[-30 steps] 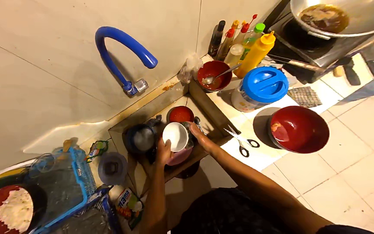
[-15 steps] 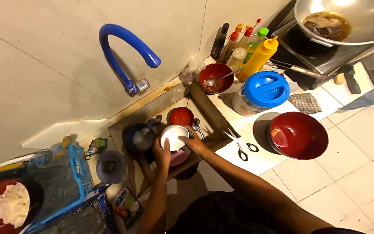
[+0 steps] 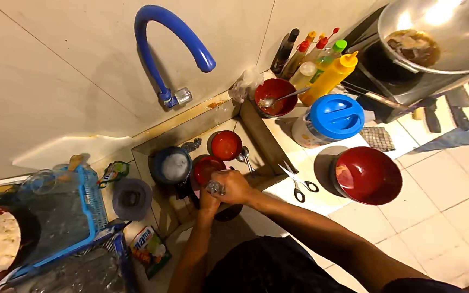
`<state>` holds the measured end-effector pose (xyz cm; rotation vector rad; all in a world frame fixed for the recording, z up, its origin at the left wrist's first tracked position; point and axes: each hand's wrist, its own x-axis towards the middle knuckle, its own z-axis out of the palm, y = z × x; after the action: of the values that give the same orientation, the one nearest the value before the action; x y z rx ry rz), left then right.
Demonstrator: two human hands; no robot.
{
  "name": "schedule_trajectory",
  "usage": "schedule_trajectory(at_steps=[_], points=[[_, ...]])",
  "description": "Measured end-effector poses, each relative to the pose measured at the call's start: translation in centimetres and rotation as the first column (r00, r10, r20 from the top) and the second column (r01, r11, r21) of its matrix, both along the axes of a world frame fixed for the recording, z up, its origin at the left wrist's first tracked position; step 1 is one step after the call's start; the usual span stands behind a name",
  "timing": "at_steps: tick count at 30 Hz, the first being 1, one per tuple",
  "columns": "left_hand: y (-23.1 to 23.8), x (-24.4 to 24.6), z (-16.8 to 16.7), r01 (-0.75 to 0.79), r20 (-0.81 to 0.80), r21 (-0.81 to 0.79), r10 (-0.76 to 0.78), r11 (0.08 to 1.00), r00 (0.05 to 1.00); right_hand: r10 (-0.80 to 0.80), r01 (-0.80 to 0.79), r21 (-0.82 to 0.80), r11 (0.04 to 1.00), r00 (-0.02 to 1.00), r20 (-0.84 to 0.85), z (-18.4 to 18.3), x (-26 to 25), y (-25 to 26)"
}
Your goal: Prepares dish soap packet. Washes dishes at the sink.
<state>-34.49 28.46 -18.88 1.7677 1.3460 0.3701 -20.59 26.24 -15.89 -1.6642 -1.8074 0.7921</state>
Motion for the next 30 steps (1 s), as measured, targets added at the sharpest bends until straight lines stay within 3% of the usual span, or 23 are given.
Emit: schedule_trajectory(at_steps=[2, 5, 9, 12, 14, 16, 17, 19, 21, 23, 25, 26, 28, 30], points=[[0.7, -0.7, -0.5, 0.164, -0.191, 0.093, -0.144, 0.982, 0.971, -0.107, 0.099, -0.129, 0.987, 0.992, -0.061, -1.6, 1.7, -0.3], [0.7, -2.0, -1.8, 0.256, -0.185, 0.265, -0.212, 0.930, 0.960, -0.216, 0.205, -0.263, 0.943, 0.976, -0.017, -3.3, 4.3, 0.2], [1.0, -1.2, -0.5, 0.279, -0.240, 0.096, -0.250, 0.956, 0.938, 0.052, -0.034, -0.130, 0.991, 0.990, 0.132, -0.3, 1.1, 0.2], [0.3, -1.4, -1.2, 0.163, -0.015, 0.248, -0.165, 0.955, 0.986, 0.092, -0.092, 0.013, 0.996, 0.996, 0.019, -0.7, 1.7, 1.3], [-0.4, -1.5, -2.1, 0.068, 0.198, 0.309, -0.134, 0.949, 0.971, -0.020, -0.020, -0.110, 0.994, 0.936, -0.352, -2.5, 3.7, 1.8], [-1.3, -0.7, -1.9, -0.127, 0.379, 0.254, 0.022, 0.959, 0.925, -0.269, 0.033, -0.362, 0.931, 0.733, -0.625, -4.1, 4.6, 1.6], [-1.2, -0.3, -1.5, -0.223, 0.409, 0.204, 0.124, 0.953, 0.904, -0.410, 0.082, -0.471, 0.878, 0.637, -0.653, -4.5, 4.4, 1.1], [-0.3, 0.2, -0.6, -0.297, 0.314, 0.084, 0.257, 0.951, 0.914, -0.603, 0.255, -0.568, 0.783, 0.537, -0.590, -3.8, 3.2, 0.1], [0.6, 0.1, -0.1, -0.290, 0.127, -0.001, 0.288, 0.957, 0.949, -0.673, 0.433, -0.520, 0.736, 0.551, -0.494, -2.8, 2.6, -0.5], [2.0, -0.6, 0.6, -0.232, -0.099, -0.113, 0.221, 0.966, 0.970, -0.624, 0.489, -0.402, 0.774, 0.699, -0.351, -1.6, 2.5, -0.6], [2.5, -0.4, 1.8, -0.169, -0.263, -0.278, 0.094, 0.946, 0.960, -0.424, 0.365, -0.319, 0.874, 0.895, -0.138, -0.3, 2.1, -0.2], [2.4, -0.1, 2.4, -0.134, -0.268, -0.358, 0.036, 0.924, 0.963, -0.277, 0.257, -0.288, 0.923, 0.961, -0.028, -0.3, 1.7, 0.1], [1.7, 0.7, 3.1, -0.095, -0.219, -0.445, -0.005, 0.890, 0.976, 0.025, 0.015, -0.263, 0.965, 0.988, 0.149, -1.9, 0.6, 0.3], [1.7, 0.5, 3.4, -0.060, -0.239, -0.438, -0.052, 0.897, 0.970, 0.186, -0.114, -0.331, 0.937, 0.963, 0.196, -2.9, -0.6, 0.0]])
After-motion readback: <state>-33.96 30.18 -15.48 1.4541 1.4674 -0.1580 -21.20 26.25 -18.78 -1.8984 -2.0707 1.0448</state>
